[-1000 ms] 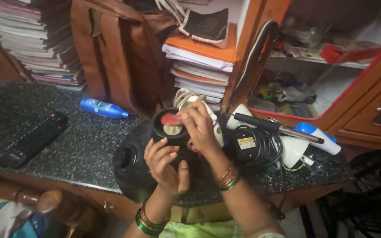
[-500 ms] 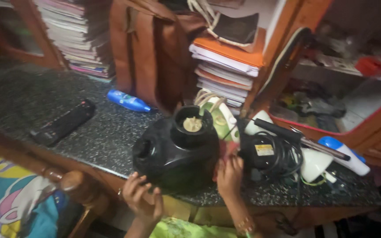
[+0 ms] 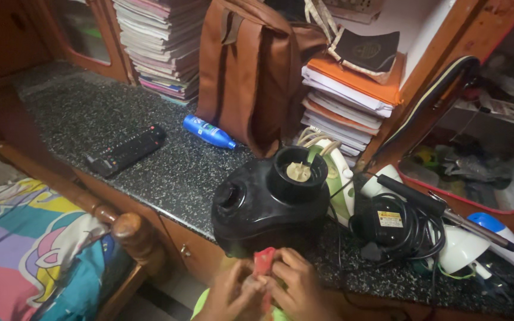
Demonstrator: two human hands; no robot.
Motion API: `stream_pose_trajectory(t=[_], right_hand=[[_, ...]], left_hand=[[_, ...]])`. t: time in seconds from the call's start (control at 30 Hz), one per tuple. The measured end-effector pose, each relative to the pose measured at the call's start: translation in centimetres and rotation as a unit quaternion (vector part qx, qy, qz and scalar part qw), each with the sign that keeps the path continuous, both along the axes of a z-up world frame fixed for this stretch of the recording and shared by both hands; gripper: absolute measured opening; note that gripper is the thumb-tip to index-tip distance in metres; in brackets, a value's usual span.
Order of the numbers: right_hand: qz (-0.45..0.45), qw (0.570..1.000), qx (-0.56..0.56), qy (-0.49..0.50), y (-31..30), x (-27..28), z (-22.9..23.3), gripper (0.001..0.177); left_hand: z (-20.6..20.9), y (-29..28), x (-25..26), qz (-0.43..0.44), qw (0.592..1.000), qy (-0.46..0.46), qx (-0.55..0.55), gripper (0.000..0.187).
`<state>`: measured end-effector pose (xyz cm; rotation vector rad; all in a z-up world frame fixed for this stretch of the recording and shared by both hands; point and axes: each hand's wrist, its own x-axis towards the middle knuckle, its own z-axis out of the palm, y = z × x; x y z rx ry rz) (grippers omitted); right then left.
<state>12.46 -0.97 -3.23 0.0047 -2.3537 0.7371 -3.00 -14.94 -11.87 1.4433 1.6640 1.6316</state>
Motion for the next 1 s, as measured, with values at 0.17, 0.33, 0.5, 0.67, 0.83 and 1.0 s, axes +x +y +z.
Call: stream_pose_trajectory(t=[0.17, 0.33, 0.5, 0.67, 0.83, 1.0], right_hand=[[-0.111, 0.985, -0.122, -0.058, 1.5, 0.3, -3.5, 0.017], [-0.198, 0.94, -0.27, -0.059, 4.0, 1.9, -4.1, 0.01], [-0.177, 0.867, -0.435, 0.168, 6.5, 1.3, -3.9, 0.005], [-0.269, 0.948, 0.022, 0.169, 3.9, -1.0, -2.9, 0.015], [-0.017, 0.999, 0.046, 0.012, -0.4, -1.7, -3.5, 0.024], [-0.169, 0.982, -0.043, 0.078, 2.3, 0.5, -2.1, 0.008]], left_hand=[[-3.2, -3.2, -4.0, 0.045, 0.992, -0.102, -0.065, 0.027], [-7.3, -5.3, -6.9, -0.037, 0.897, -0.431, -0.089, 0.047], [-5.2, -4.5, -4.6, -0.137, 0.852, -0.505, 0.001, 0.048], [-3.2, -1.6, -2.8, -0.128, 0.838, -0.524, 0.086, 0.047], [-0.7, -2.8, -2.6, -0.168, 0.801, -0.542, 0.193, 0.046], [0.2, -5.3, -3.8, -0.221, 0.762, -0.544, 0.272, 0.041]])
